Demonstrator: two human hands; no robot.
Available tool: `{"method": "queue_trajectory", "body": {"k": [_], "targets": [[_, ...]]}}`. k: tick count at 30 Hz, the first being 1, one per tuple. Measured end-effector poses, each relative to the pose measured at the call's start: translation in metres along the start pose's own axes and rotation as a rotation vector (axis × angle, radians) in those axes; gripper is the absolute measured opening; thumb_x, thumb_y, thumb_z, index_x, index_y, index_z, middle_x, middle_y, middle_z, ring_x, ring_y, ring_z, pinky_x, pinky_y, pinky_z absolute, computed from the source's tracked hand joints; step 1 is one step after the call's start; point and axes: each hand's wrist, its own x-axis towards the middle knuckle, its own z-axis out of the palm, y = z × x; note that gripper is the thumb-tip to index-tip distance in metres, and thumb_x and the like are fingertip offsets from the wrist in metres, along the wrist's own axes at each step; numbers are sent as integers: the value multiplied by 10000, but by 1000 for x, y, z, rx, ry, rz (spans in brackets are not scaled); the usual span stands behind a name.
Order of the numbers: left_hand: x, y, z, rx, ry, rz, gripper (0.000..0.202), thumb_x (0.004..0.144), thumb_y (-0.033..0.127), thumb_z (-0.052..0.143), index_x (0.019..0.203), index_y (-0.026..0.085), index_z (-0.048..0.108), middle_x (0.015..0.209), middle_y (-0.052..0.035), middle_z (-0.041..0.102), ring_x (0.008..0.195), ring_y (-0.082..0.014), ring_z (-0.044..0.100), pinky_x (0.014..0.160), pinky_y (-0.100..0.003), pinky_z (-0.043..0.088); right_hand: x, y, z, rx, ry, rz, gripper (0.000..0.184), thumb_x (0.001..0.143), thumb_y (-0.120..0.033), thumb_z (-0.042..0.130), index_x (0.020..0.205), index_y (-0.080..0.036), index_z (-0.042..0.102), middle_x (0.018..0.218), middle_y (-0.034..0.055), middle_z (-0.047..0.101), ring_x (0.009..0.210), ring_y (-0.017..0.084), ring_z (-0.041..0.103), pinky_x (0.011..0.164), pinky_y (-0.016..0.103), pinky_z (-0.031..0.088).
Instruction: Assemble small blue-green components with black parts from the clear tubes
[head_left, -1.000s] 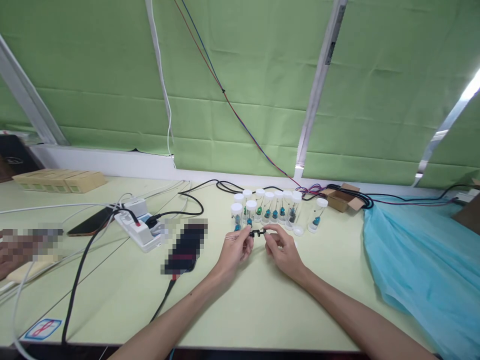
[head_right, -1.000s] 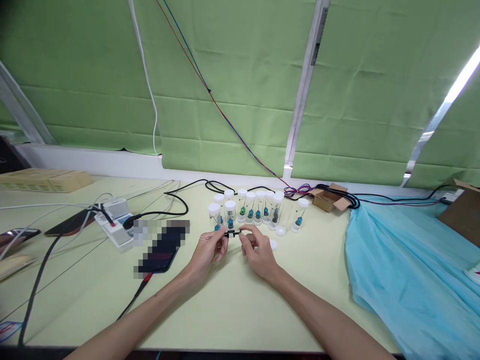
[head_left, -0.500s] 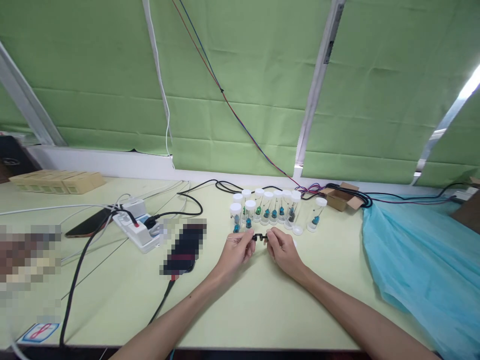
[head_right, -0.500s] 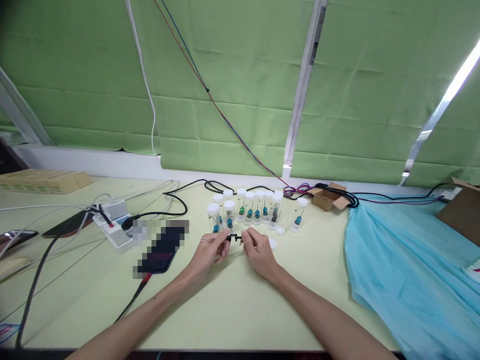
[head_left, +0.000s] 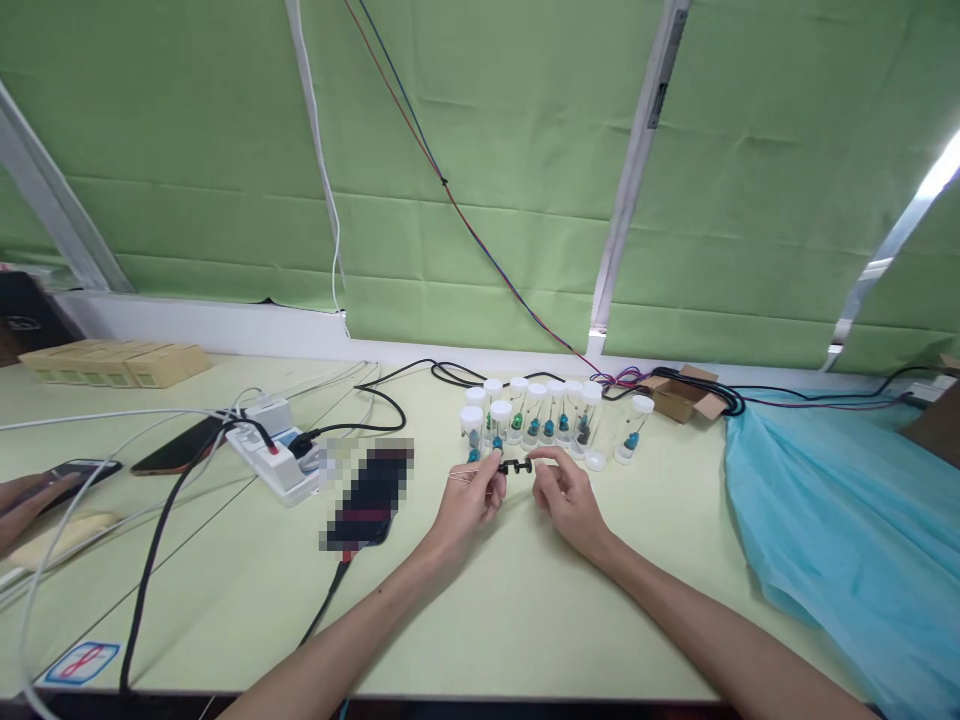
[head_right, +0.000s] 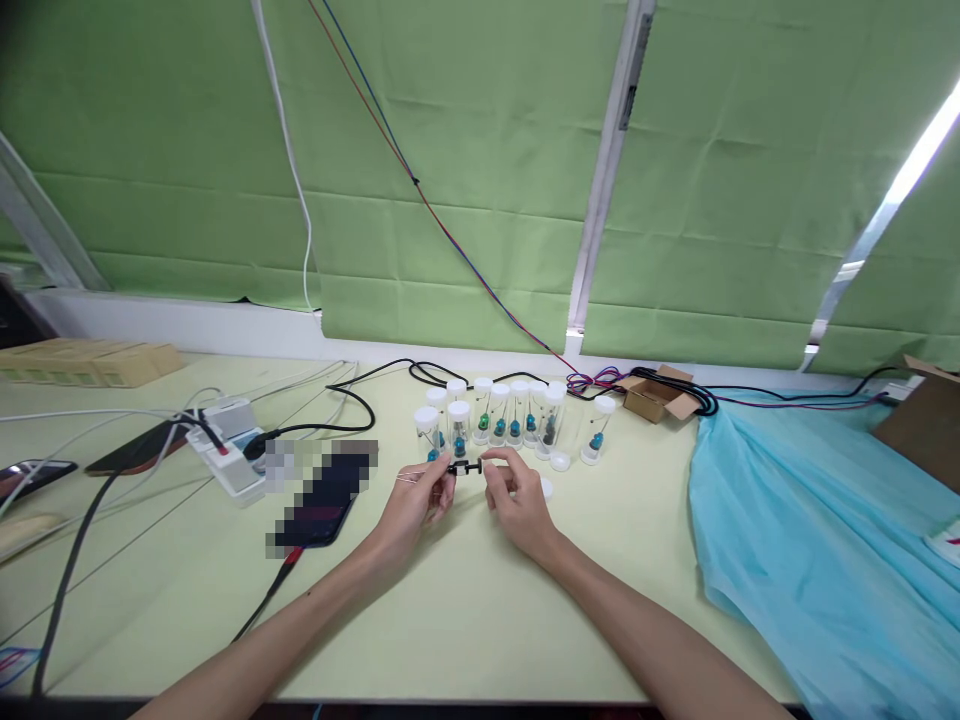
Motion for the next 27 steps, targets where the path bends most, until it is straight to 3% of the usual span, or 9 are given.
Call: {"method": "queue_trajectory", "body": {"k": [2, 6, 12, 19, 27], "targets": [[0, 0, 0, -20, 5, -7, 536, 740, 617, 597, 492, 148, 517, 419, 21, 433, 369, -65, 353, 382, -212, 173, -1, -2, 0, -3, -47, -17, 291, 948, -419, 429, 1106, -186, 503, 545, -59, 476, 484, 116, 450, 505, 241, 363], [-1, 1, 0, -10, -13, -12, 553, 748, 638, 574, 497, 148, 519, 425, 19, 439, 367, -65, 353, 381, -210, 162, -1, -1, 1, 0, -79, -10, 264, 951, -407, 422, 1079, -188, 498, 549, -59, 477, 482, 111, 448, 505, 241, 352], [-2, 1, 1, 58, -37, 8, 565, 780, 623, 546, 481, 144, 511, 421, 19, 422, 360, -59, 344, 381, -210, 169, 0, 1, 1, -15, -68, 24, 246, 953, -426, 422, 888, -199, 493, 498, -73, 428, 424, 95, 361, 449, 236, 291], [-2, -3, -1, 110, -89, 23, 549, 793, 603, 543, 487, 148, 522, 415, 23, 415, 365, -63, 347, 390, -212, 190, 1, 0, 0, -26, -39, 25, 436, 956, -501, 371, 627, -217, 406, 440, -53, 415, 404, 101, 360, 445, 248, 308], [-2, -2, 1, 99, -100, 24, 555, 788, 603, 546, 477, 144, 527, 410, 19, 421, 359, -64, 353, 390, -215, 205, 1, 7, 2, 17, -4, 96, 529, 954, -550, 330, 576, -199, 448, 397, -46, 394, 351, 86, 327, 391, 239, 260]]}}
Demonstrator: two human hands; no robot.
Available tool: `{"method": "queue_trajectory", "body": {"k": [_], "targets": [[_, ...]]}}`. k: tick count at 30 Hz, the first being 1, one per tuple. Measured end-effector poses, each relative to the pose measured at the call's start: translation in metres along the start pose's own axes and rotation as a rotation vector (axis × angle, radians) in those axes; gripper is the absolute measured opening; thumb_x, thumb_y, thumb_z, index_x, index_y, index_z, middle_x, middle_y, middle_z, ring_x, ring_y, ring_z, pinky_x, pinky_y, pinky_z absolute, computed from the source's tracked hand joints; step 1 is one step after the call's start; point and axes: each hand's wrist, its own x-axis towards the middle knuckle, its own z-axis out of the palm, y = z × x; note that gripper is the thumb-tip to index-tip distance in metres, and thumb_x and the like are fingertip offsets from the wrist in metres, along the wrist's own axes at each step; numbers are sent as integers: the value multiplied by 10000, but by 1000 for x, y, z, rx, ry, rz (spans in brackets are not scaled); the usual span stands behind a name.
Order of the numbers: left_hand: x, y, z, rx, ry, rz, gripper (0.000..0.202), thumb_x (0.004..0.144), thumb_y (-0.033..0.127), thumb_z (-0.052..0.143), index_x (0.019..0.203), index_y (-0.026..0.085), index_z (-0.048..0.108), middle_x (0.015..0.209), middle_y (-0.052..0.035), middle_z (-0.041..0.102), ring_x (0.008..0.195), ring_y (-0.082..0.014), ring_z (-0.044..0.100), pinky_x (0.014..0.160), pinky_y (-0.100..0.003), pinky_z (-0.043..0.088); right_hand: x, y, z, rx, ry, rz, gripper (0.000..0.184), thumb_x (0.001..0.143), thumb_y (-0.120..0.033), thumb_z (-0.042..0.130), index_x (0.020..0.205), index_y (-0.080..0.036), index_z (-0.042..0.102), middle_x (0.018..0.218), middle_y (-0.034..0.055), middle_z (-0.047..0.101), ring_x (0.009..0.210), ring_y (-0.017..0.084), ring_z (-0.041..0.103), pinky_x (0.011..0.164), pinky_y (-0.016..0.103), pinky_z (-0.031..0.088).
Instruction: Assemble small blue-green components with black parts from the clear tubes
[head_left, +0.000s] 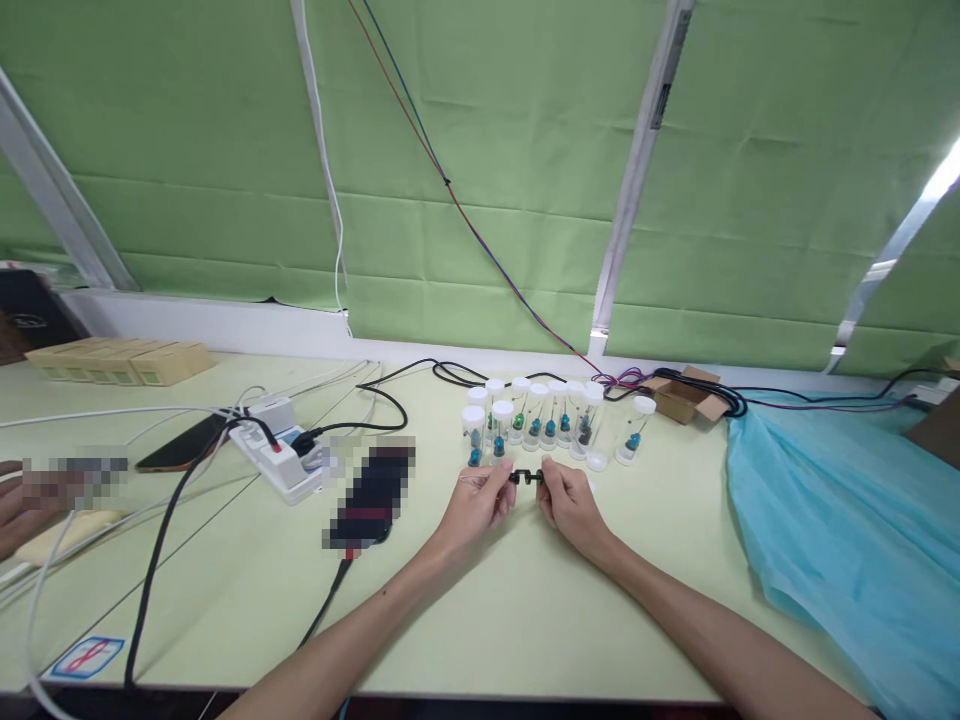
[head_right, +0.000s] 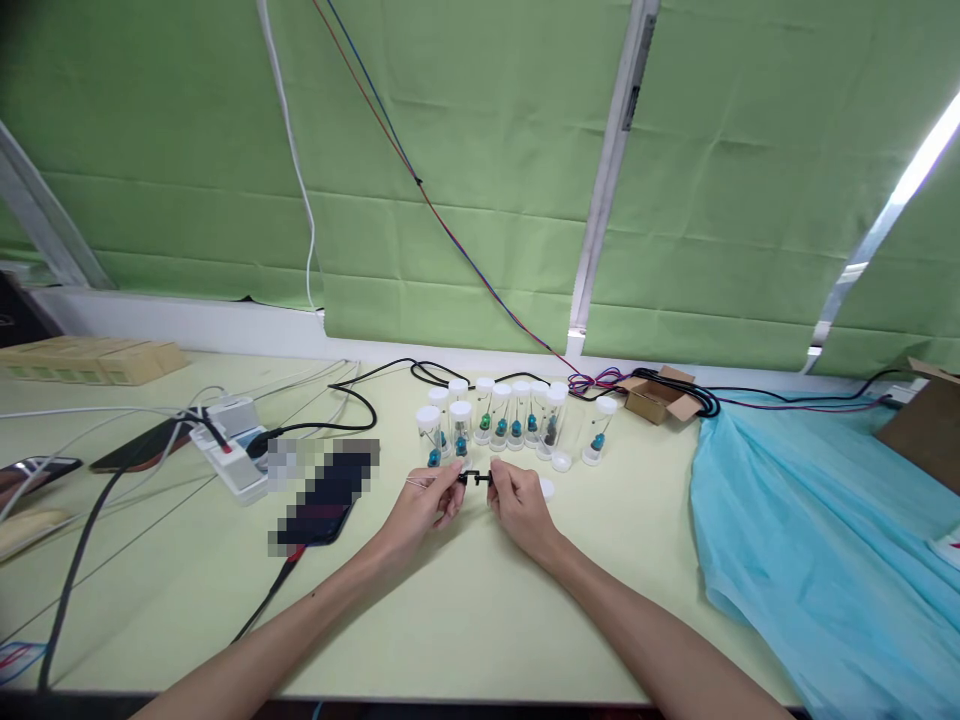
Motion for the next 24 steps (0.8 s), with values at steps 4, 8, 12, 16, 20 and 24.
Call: {"method": "queue_trajectory", "body": {"k": [4, 8, 12, 16, 20, 24], "targets": [[1, 0, -1, -61, 55, -28, 541, 781, 591, 568, 486, 140, 522, 417, 16, 430, 356, -61, 353, 383, -207, 181, 0, -3, 0, 40, 22, -38, 397, 955, -495, 384, 708, -197, 473, 456, -61, 416, 388, 83, 356, 412, 221, 291], [4, -3, -3, -132, 79, -6, 540, 798, 587, 559, 501, 136, 531, 439, 11, 446, 373, -63, 363, 381, -205, 195, -2, -8, -1, 68, -14, -53, 248, 941, -446, 449, 992, -206, 482, 521, -84, 425, 420, 88, 380, 421, 208, 302], [4, -4, -3, -149, 67, -4, 546, 799, 593, 557, 506, 133, 535, 442, 9, 449, 379, -63, 367, 377, -199, 200, -3, -9, -1, 66, -63, -64, 245, 950, -410, 443, 1073, -201, 474, 543, -78, 444, 438, 87, 387, 442, 211, 316], [2, -1, -1, -117, 66, -16, 554, 798, 597, 551, 498, 131, 526, 439, 10, 444, 362, -59, 361, 372, -199, 178, -2, -6, -1, 49, -59, -70, 219, 956, -399, 439, 1015, -194, 489, 525, -79, 431, 429, 83, 370, 439, 215, 295], [1, 0, -1, -88, 44, -23, 541, 794, 579, 564, 490, 133, 524, 426, 13, 436, 356, -61, 362, 374, -200, 175, -2, -4, -1, 34, -45, -65, 230, 959, -406, 435, 880, -197, 485, 501, -82, 402, 416, 80, 343, 432, 220, 276], [2, -2, -2, -35, 7, -7, 546, 802, 581, 552, 486, 136, 521, 414, 20, 421, 351, -60, 357, 376, -201, 190, -1, -2, -1, 40, -31, -57, 331, 964, -421, 417, 709, -209, 416, 493, -73, 370, 420, 82, 328, 430, 228, 268]]}}
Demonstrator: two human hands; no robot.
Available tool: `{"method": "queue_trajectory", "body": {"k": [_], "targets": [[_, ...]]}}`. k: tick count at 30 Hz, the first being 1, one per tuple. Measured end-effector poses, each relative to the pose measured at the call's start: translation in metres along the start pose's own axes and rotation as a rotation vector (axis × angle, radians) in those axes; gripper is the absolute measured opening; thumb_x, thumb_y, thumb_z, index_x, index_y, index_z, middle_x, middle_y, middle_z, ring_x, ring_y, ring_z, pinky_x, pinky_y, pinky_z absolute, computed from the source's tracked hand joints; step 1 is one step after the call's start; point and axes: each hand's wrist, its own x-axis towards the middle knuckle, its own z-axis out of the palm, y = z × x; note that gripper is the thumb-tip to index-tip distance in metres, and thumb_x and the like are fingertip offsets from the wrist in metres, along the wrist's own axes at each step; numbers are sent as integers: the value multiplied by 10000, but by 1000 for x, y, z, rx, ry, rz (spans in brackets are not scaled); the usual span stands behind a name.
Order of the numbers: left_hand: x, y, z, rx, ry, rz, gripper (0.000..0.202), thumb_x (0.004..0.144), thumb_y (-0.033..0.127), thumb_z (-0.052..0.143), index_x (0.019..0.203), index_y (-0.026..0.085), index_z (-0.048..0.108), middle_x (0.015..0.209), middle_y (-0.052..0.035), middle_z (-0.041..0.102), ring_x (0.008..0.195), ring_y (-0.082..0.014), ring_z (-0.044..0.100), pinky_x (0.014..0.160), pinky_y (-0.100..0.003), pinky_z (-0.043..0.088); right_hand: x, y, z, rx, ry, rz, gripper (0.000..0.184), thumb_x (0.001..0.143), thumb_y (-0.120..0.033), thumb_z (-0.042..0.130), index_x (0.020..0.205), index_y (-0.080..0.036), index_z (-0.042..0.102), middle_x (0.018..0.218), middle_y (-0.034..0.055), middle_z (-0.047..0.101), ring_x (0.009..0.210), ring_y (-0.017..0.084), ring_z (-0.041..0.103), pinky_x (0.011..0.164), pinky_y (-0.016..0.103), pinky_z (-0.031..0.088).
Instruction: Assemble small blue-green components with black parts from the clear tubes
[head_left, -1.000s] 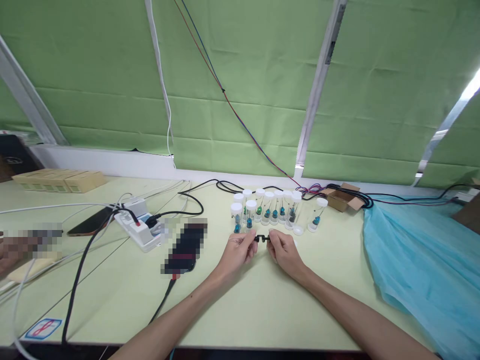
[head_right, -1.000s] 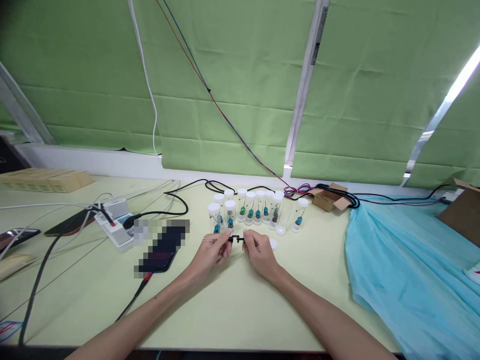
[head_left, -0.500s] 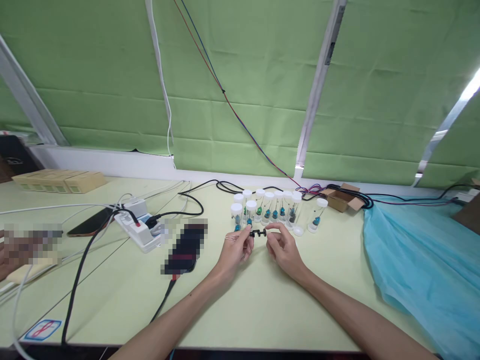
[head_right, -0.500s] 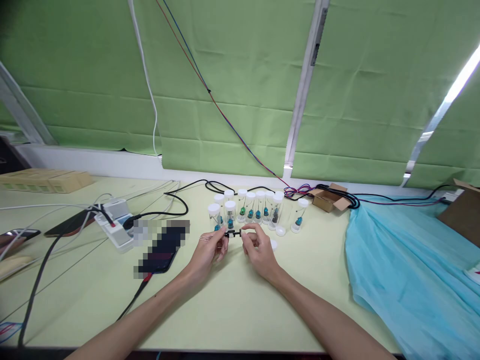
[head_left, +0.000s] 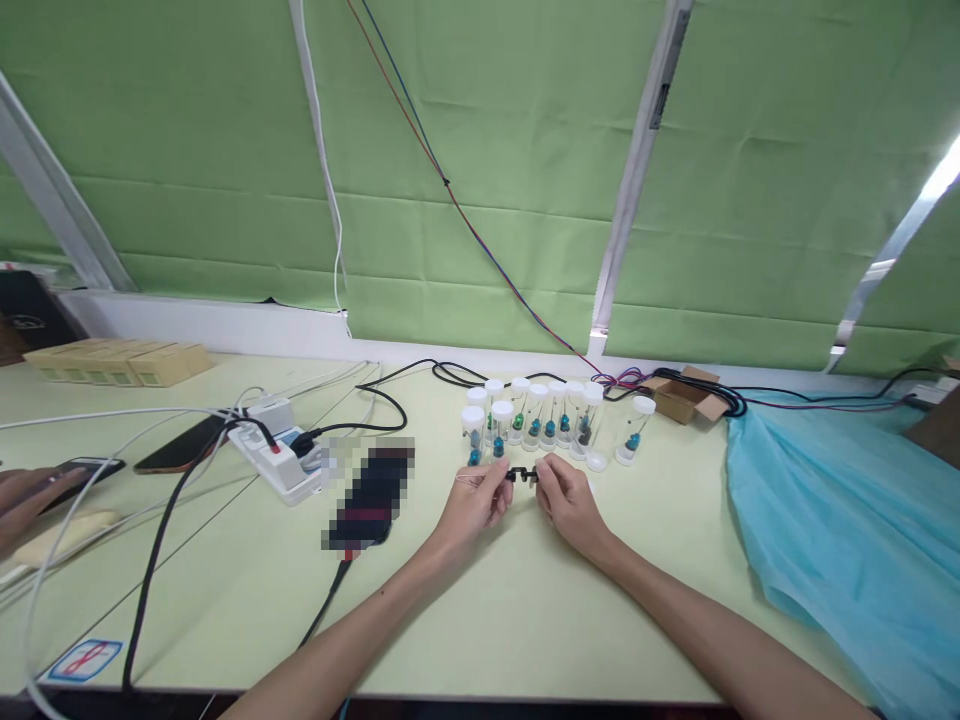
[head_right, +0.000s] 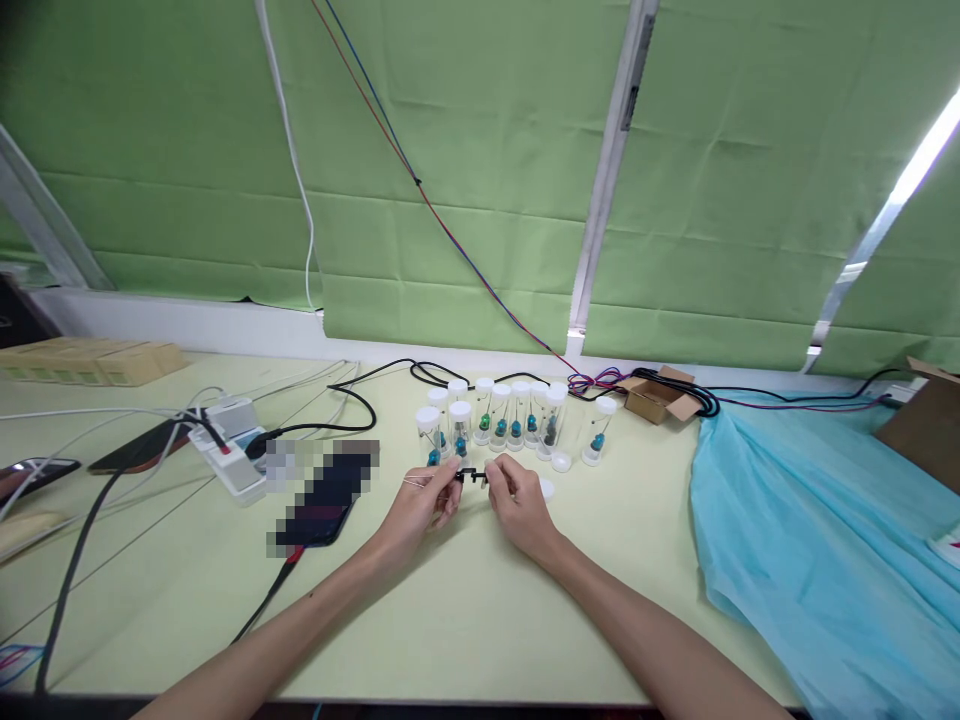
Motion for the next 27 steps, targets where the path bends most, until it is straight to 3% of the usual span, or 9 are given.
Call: {"method": "queue_trajectory", "body": {"k": [9, 14, 18, 27], "targets": [[1, -3, 0, 21, -25, 6, 550, 819, 576, 532, 495, 131, 529, 425, 16, 430, 355, -59, 360, 377, -202, 198, 2, 7, 0, -27, 61, 22, 443, 967, -453, 375, 607, -197, 420, 488, -44, 383, 445, 89, 326, 440, 241, 267], [1, -2, -1, -76, 52, -21, 552, 798, 596, 548, 502, 131, 533, 428, 11, 447, 352, -62, 366, 373, -202, 185, 0, -2, 0, 3, 59, -10, 250, 961, -413, 415, 901, -192, 514, 496, -79, 379, 435, 91, 326, 440, 229, 261], [2, -1, -1, -134, 56, -13, 545, 805, 591, 548, 512, 132, 544, 424, 11, 452, 365, -63, 364, 379, -199, 216, -1, -7, 1, -3, -23, -29, 227, 954, -382, 440, 1064, -192, 495, 535, -74, 436, 463, 94, 382, 472, 224, 308], [1, 1, 0, -84, 41, -19, 530, 815, 551, 552, 492, 131, 535, 424, 11, 450, 344, -61, 371, 374, -204, 187, 0, -4, 2, -20, -32, -11, 201, 956, -392, 437, 942, -199, 493, 510, -81, 411, 432, 86, 346, 445, 222, 278]]}}
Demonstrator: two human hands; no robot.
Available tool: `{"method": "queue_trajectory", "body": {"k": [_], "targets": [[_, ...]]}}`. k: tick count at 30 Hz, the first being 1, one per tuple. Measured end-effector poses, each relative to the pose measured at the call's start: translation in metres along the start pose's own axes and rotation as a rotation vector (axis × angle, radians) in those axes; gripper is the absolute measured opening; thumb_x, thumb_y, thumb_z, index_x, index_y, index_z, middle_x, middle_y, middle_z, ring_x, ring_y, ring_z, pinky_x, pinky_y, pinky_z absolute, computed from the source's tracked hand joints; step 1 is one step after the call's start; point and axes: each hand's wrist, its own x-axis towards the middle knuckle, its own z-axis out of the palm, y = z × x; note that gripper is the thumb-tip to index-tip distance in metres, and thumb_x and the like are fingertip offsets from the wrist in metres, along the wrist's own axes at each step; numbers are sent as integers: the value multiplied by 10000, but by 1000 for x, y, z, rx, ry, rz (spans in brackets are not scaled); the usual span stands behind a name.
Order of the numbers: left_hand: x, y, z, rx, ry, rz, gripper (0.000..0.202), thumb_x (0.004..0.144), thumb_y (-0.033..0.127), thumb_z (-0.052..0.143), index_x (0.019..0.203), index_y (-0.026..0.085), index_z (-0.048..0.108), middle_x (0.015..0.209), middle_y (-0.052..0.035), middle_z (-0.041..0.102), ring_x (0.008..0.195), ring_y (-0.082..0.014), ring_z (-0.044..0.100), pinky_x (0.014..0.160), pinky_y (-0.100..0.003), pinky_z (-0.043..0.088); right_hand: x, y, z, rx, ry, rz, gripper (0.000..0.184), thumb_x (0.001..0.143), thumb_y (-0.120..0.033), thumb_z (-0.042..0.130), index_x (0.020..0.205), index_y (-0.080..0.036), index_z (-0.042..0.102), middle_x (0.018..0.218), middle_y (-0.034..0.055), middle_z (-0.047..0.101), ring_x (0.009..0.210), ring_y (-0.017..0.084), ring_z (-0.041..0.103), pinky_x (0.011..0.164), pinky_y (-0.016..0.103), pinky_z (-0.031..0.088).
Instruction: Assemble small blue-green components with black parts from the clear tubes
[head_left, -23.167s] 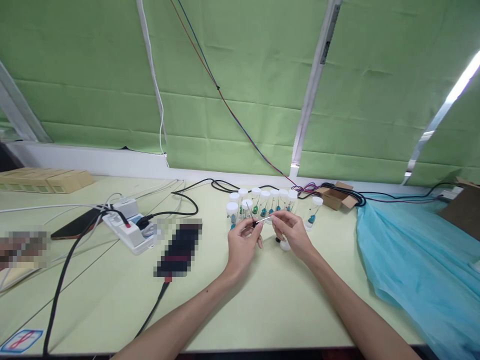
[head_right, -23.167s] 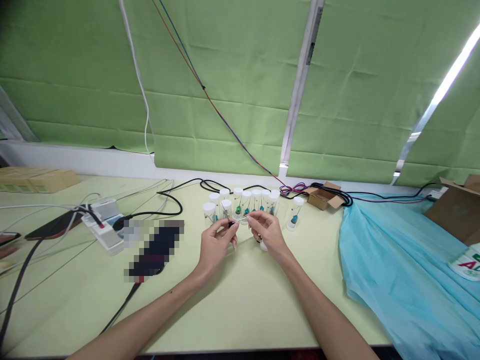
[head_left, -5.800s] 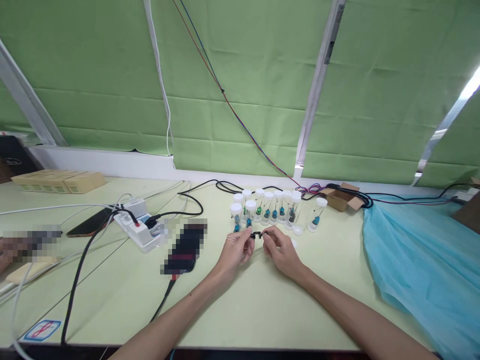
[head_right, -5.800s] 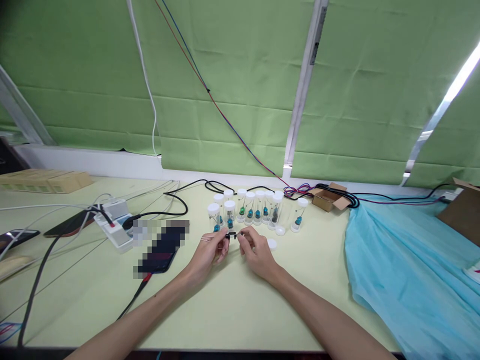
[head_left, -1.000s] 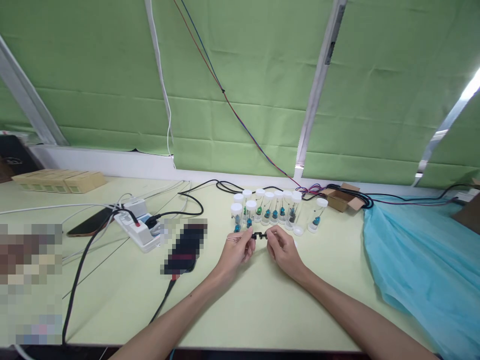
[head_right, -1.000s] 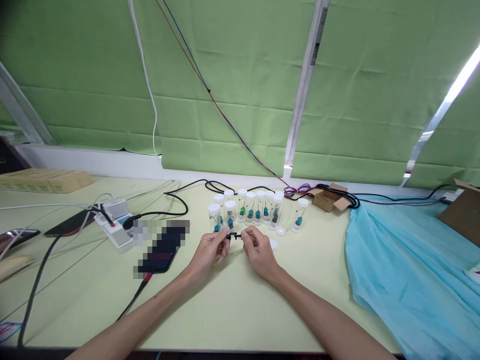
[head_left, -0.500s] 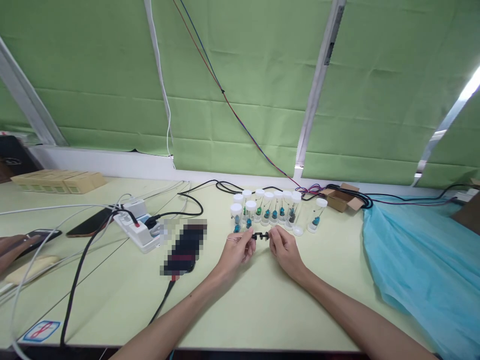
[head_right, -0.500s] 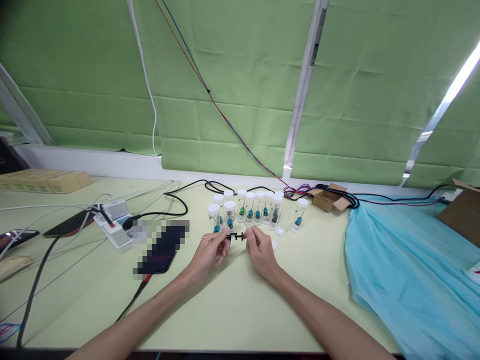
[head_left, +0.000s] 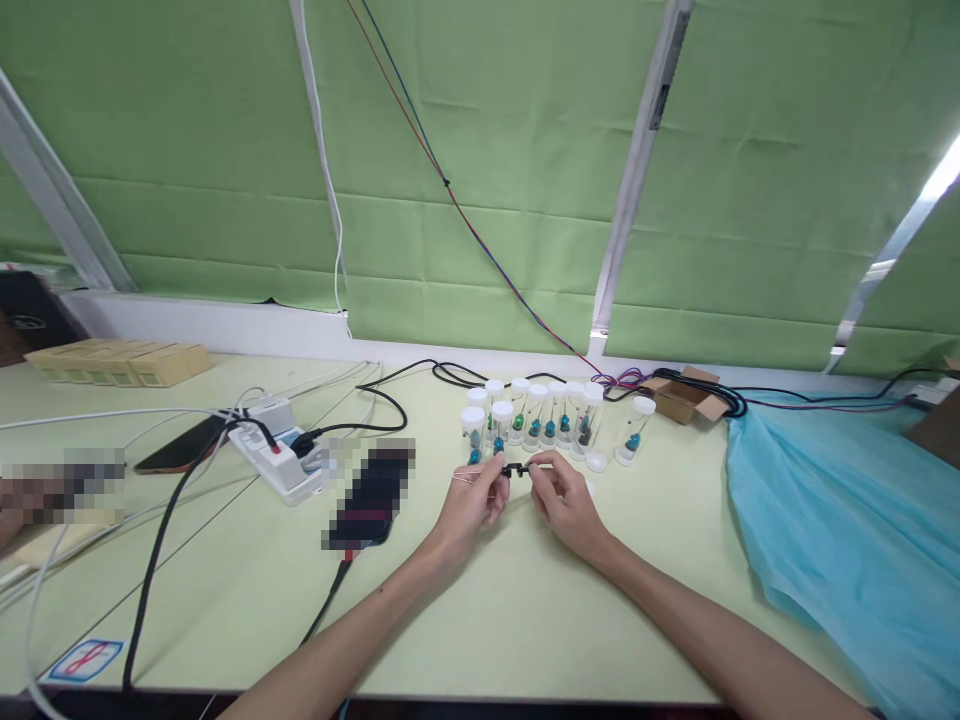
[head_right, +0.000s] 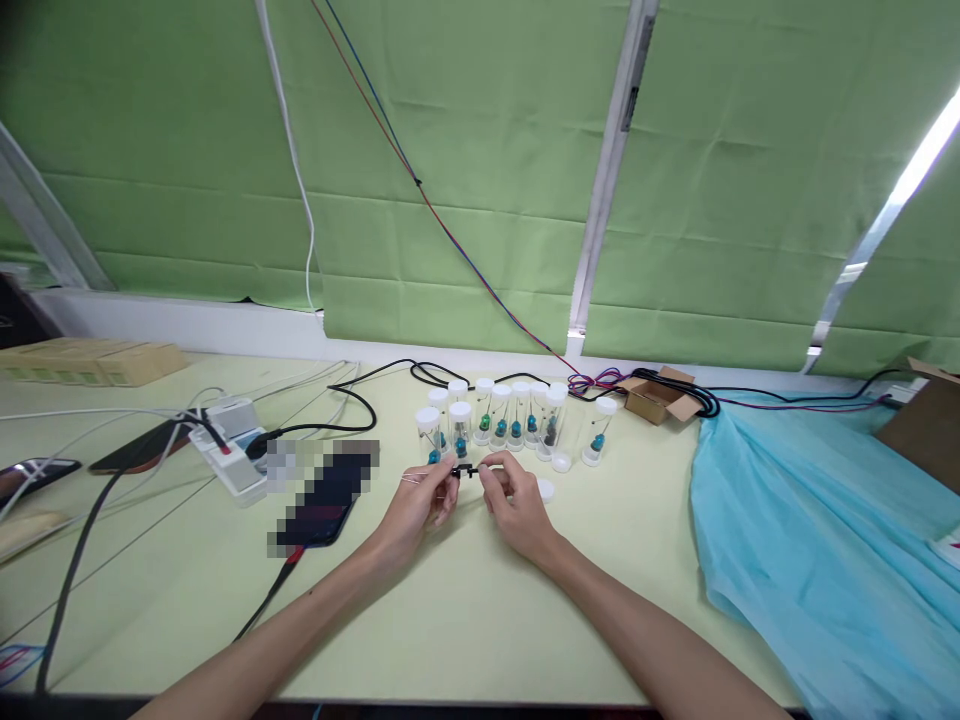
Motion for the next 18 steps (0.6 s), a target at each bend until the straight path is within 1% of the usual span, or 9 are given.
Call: {"method": "queue_trajectory", "body": {"k": [4, 8, 12, 15, 18], "targets": [[0, -1, -1, 57, -27, -5, 538, 811, 567, 543, 490, 136, 528, 419, 12, 437, 350, -63, 362, 373, -204, 174, 1, 2, -1, -21, 5, 6, 287, 962, -412, 418, 764, -206, 449, 490, -75, 394, 420, 85, 334, 439, 229, 276], [0, -3, -2, 109, -50, 17, 547, 810, 581, 537, 490, 137, 528, 414, 17, 423, 355, -60, 357, 379, -202, 195, 1, 6, -1, -14, 24, 27, 383, 962, -446, 398, 659, -212, 391, 475, -68, 369, 411, 85, 321, 425, 232, 264], [0, -4, -2, 124, -84, 29, 546, 825, 572, 525, 497, 136, 532, 430, 13, 437, 367, -62, 369, 387, -203, 216, 1, 9, 0, -43, 51, 52, 482, 961, -488, 363, 581, -197, 423, 477, -40, 392, 419, 89, 340, 424, 238, 270], [-1, -3, -1, 118, -78, 19, 542, 821, 574, 530, 499, 137, 537, 425, 16, 432, 362, -63, 363, 383, -205, 205, 1, 9, 0, -71, 78, 61, 527, 957, -507, 351, 543, -192, 432, 471, -28, 400, 429, 95, 359, 431, 243, 280], [0, -1, 0, 79, -39, 10, 543, 795, 586, 553, 487, 140, 528, 419, 16, 430, 350, -64, 358, 374, -209, 186, 1, 6, -1, -64, 104, 34, 485, 961, -500, 346, 608, -190, 467, 470, -41, 391, 437, 98, 354, 449, 244, 294]]}}
